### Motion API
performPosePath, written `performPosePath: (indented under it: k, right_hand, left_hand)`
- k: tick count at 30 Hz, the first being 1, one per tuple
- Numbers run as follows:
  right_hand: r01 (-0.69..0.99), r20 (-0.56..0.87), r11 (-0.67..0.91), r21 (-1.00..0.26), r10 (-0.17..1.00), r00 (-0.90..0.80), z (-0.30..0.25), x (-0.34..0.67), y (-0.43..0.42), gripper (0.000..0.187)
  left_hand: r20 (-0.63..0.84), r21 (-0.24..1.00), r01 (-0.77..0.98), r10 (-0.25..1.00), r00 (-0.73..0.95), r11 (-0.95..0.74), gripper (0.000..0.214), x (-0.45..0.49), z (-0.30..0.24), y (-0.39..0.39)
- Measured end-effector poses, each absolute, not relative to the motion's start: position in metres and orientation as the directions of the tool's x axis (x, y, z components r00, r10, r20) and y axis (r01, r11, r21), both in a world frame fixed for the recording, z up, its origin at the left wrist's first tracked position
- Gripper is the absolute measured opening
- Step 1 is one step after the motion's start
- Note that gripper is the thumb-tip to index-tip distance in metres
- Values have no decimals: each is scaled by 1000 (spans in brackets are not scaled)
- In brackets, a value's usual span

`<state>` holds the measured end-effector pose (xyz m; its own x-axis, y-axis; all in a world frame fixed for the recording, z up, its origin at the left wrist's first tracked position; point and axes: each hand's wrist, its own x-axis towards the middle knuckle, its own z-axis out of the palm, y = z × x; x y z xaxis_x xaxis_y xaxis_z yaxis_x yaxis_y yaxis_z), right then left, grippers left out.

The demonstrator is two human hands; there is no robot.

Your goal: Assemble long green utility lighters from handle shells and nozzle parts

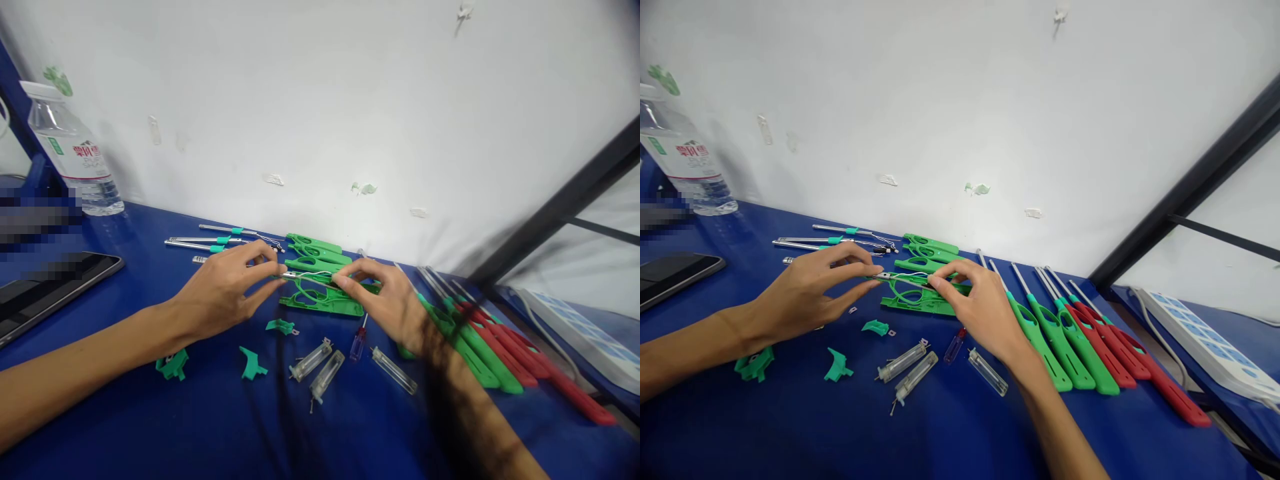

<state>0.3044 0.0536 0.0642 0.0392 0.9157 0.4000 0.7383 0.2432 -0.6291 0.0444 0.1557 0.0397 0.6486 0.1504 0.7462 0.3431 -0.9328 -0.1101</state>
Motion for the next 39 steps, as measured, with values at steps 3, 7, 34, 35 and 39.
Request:
performPosePath:
  k: [3,7,34,35,39]
  right_hand:
    - [705,374,230,-671,926,54,65,304,54,28]
    - [673,335,218,-707,941,46,66,304,53,31]
    - [559,230,199,-805,973,-15,68,317,55,27]
    - [548,222,193,-814,975,-13,68,317,55,28]
    - [487,180,165,-858,984,-17,67,318,55,28]
  left_hand:
    - [744,-134,333,126,656,-933,10,45,41,155]
    - [746,-138,330,121,654,-934,10,45,42,155]
    - [781,-81,357,163,602,-931,12,45,42,158]
    - [780,-82,357,163,605,-931,12,45,42,157]
    - [774,-96,359,157,614,-928,12,46,42,156]
